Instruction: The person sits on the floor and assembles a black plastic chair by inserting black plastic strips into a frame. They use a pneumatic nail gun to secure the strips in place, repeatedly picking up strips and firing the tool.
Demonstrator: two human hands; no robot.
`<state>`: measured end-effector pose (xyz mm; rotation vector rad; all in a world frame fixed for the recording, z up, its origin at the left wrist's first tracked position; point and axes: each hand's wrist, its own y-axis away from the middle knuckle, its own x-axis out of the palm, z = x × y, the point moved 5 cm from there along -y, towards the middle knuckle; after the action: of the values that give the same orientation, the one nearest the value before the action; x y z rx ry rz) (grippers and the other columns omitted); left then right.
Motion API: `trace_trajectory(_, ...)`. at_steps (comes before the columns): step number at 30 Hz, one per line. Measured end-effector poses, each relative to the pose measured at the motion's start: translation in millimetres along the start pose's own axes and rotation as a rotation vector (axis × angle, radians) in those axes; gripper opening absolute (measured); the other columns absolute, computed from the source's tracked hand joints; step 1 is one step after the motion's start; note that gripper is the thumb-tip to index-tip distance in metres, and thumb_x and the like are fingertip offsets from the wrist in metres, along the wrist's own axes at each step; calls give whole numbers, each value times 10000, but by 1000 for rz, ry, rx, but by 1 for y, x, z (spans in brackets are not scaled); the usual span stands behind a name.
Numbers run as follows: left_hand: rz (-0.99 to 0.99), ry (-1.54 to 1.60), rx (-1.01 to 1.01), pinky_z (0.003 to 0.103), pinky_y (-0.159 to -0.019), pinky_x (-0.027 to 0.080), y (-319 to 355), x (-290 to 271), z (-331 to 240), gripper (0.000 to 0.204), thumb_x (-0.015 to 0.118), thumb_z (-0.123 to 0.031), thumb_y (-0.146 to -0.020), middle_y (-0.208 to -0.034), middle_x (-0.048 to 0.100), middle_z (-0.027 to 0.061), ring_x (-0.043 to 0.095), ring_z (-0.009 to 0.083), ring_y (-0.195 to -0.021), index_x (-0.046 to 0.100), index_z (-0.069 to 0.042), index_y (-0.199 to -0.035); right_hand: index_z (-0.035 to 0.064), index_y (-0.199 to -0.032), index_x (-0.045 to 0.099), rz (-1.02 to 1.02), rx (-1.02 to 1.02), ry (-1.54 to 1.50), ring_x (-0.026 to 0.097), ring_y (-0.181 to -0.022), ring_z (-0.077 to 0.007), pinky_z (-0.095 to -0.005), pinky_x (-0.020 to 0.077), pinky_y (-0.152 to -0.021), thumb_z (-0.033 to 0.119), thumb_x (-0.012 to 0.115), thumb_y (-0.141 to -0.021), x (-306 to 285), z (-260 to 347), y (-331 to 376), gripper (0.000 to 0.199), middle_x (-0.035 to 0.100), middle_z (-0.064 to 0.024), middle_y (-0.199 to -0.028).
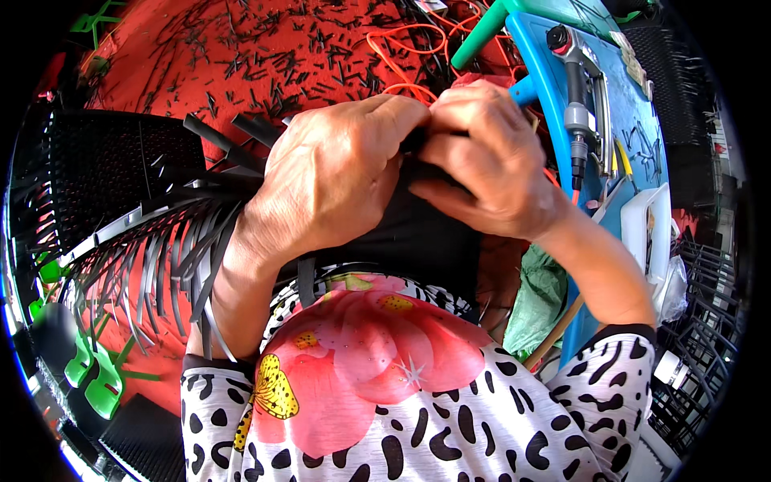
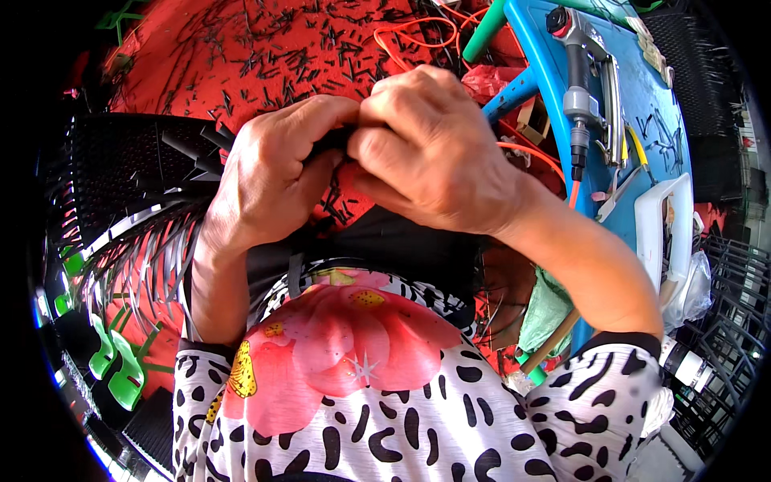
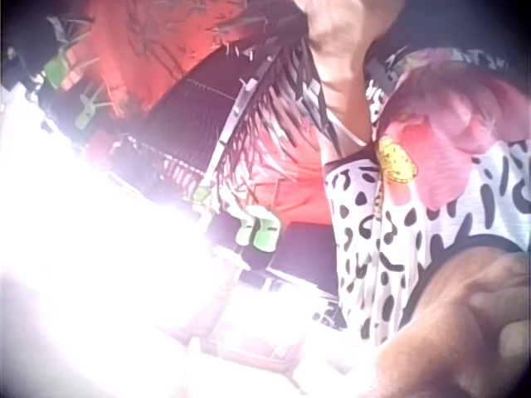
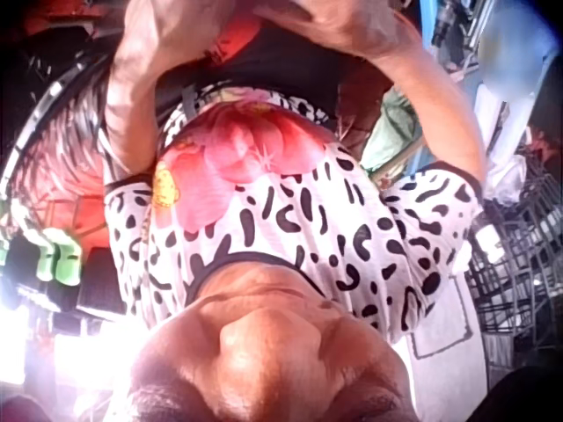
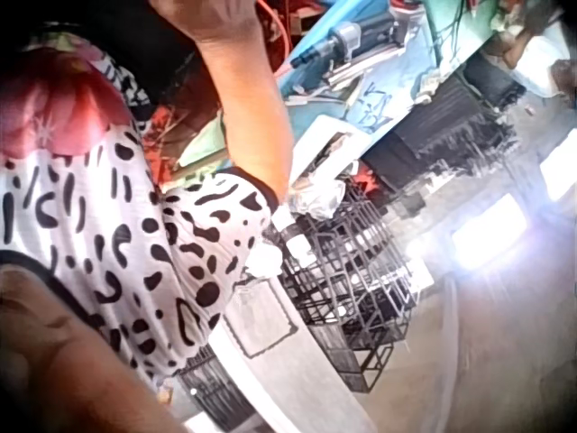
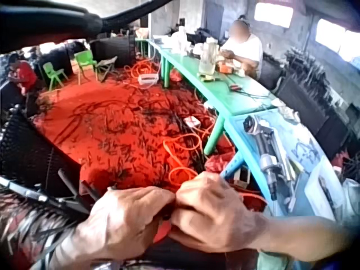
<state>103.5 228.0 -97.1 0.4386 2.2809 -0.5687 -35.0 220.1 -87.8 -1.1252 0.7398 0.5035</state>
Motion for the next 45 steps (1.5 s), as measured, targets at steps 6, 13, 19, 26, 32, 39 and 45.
trace_trajectory(6, -25, 31, -55, 407, -753, 514, 3, 2, 6, 635, 587, 108, -676, -964, 650, 188, 635, 383, -892, 410, -57, -1263, 80, -821, 652, -91, -115, 151, 562, -894, -236, -391, 435, -792, 124, 678, -641, 9, 4, 3, 187, 564, -47, -924)
trace_trajectory(13, -83, 14, -15, 411, -740, 514, 5, 3, 7, 608, 600, 104, -675, -928, 655, 182, 639, 382, -879, 424, -43, -1239, 16, -776, 598, -102, -130, 68, 582, -760, -267, -367, 491, -640, 42, 649, -633, 12, 6, -2, 154, 552, -91, -857)
trace_trajectory(19, -41, -70, -65, 403, -657, 510, 6, 3, 4, 409, 658, 23, -690, -853, 647, 161, 643, 353, -793, 511, -27, -1069, 2, -772, 564, -64, 106, -110, 592, -714, -276, -348, 493, -593, -82, 677, -636, 10, -3, -4, 196, 557, -117, -828)
trace_trajectory(26, -208, -152, -4, 395, -573, 497, 7, 6, 2, 325, 741, -93, -691, -782, 639, 130, 640, 335, -700, 534, -39, -935, -4, -783, 600, -1, 388, -281, 617, -722, -272, -323, 490, -614, -72, 691, -676, 11, -14, -9, 156, 587, -112, -790)
trace_trajectory(32, -234, -129, -67, 388, -570, 506, 7, 5, 0, 380, 742, -77, -711, -782, 654, 115, 651, 333, -701, 502, -62, -1005, 4, -798, 626, 39, 584, -528, 608, -737, -170, -290, 483, -670, -38, 687, -717, 15, -27, 0, 109, 597, -74, -795)
trace_trajectory(39, -240, -101, -76, 388, -581, 511, 8, 8, 0, 417, 745, -52, -701, -782, 657, 107, 658, 332, -716, 489, -64, -1030, 1, -798, 623, 54, 800, -661, 606, -716, -120, -271, 490, -684, -28, 666, -737, 21, -29, 1, 80, 632, -53, -762)
trace_trajectory(45, -259, -90, -71, 393, -575, 501, 10, 5, -6, 347, 746, -44, -691, -773, 646, 119, 646, 343, -710, 506, -56, -941, -5, -815, 638, 151, 801, -711, 607, -716, -100, -261, 492, -702, -12, 653, -757, 21, -34, -3, 61, 663, -45, -740)
